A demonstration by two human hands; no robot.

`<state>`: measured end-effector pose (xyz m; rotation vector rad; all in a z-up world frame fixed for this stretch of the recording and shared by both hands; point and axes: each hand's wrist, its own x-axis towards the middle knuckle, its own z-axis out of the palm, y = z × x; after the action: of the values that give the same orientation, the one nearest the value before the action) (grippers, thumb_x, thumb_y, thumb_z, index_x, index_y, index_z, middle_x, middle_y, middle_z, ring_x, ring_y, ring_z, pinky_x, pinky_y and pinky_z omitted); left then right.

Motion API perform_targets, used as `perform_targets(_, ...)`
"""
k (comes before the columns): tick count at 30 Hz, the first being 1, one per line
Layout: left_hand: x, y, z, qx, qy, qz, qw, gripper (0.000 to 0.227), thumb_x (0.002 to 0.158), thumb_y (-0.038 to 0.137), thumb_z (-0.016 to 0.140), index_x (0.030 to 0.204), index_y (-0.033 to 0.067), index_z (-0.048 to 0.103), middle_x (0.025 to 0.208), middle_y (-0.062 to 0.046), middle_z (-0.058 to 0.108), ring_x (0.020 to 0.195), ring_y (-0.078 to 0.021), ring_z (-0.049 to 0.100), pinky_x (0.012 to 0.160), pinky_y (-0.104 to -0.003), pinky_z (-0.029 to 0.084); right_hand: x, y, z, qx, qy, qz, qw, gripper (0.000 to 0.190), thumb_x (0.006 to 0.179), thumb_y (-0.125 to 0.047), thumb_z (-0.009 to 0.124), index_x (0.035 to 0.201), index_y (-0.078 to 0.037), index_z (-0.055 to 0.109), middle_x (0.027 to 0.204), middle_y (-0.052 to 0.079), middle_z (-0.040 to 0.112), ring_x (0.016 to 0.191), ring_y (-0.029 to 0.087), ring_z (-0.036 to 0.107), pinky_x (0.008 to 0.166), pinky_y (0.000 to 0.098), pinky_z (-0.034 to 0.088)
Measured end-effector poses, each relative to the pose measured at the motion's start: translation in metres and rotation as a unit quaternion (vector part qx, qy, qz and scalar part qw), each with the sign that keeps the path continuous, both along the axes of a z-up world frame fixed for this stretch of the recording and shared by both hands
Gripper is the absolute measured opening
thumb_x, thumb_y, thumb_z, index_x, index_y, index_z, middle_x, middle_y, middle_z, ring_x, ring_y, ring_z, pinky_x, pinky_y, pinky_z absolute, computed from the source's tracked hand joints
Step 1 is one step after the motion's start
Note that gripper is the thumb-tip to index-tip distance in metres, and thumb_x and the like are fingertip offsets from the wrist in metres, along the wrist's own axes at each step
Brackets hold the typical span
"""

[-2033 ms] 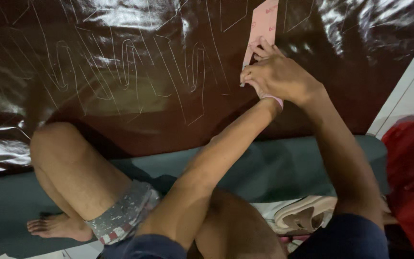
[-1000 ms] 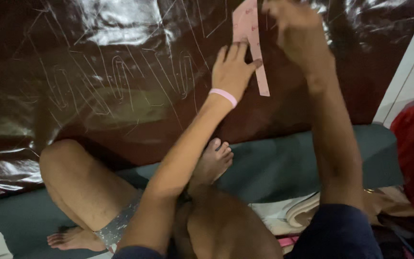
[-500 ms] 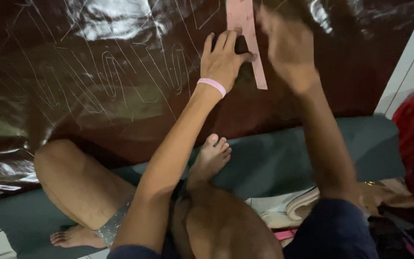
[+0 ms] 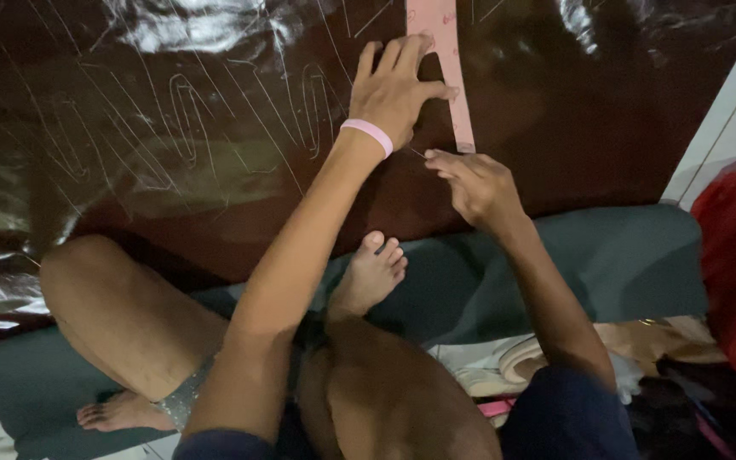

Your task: The person sits on the floor and uses a pink paper pattern to trace outlines onto a large sheet of brown material using a white marking tool. They repeatedly reposition the pattern and trace its edges.

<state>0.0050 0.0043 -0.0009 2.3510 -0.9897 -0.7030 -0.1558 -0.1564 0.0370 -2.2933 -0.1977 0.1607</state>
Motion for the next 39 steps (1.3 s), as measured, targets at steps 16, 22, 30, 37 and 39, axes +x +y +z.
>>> perform_targets(16,-0.008,-0.009,-0.037,0.018,0.0,0.056,0.998,0.111,0.064,0.004,0.086,0.158,0.0147,0.028,0.154,-0.008,0.042,0.144,-0.0273,0.04,0.121,-0.05,0.025,0.092,-0.02,-0.009,-0.141,-0.023,0.013,0.99,0.019,0.105,0.001,0.062,0.117,-0.008,0.073,0.103,0.01,0.074,0.089,0.028,0.067,0.088,0.0424,0.054)
perform_targets(22,-0.01,-0.015,-0.04,0.03,-0.027,0.013,0.999,0.079,0.072,-0.003,0.077,0.141,0.0286,0.055,0.155,-0.008,0.039,0.145,-0.0303,0.034,0.121,-0.055,0.019,0.063,-0.03,-0.002,-0.171,-0.136,-0.03,0.975,0.028,0.089,-0.001,0.057,0.11,-0.006,0.074,0.093,0.014,0.073,0.08,0.031,0.066,0.073,0.0419,0.049)
perform_targets(30,-0.013,-0.01,-0.022,0.034,-0.004,0.005,0.999,0.058,0.077,0.001,0.073,0.119,0.0401,0.072,0.154,-0.011,0.037,0.143,-0.0358,0.029,0.119,-0.06,0.017,-0.041,-0.015,0.006,-0.151,-0.007,-0.116,0.982,0.027,0.1,0.008,0.061,0.118,-0.01,0.068,0.121,0.004,0.077,0.1,0.02,0.072,0.089,0.0345,0.053)
perform_targets(37,-0.008,-0.013,-0.01,0.063,-0.007,-0.005,0.998,0.056,0.077,0.001,0.072,0.116,0.0414,0.072,0.152,-0.009,0.037,0.144,-0.0347,0.029,0.119,-0.06,0.018,-0.041,-0.024,0.009,-0.137,0.021,-0.139,0.981,0.034,0.095,0.011,0.057,0.118,-0.012,0.066,0.125,0.002,0.075,0.103,0.022,0.072,0.094,0.0344,0.053)
perform_targets(39,-0.008,-0.012,-0.009,0.04,-0.025,0.001,0.999,0.057,0.077,0.0,0.074,0.117,0.0404,0.073,0.151,-0.01,0.038,0.143,-0.0356,0.03,0.118,-0.061,0.019,-0.043,-0.029,0.012,-0.157,0.028,-0.166,0.973,0.032,0.098,0.009,0.058,0.119,-0.013,0.068,0.125,0.002,0.075,0.1,0.024,0.071,0.092,0.0346,0.054)
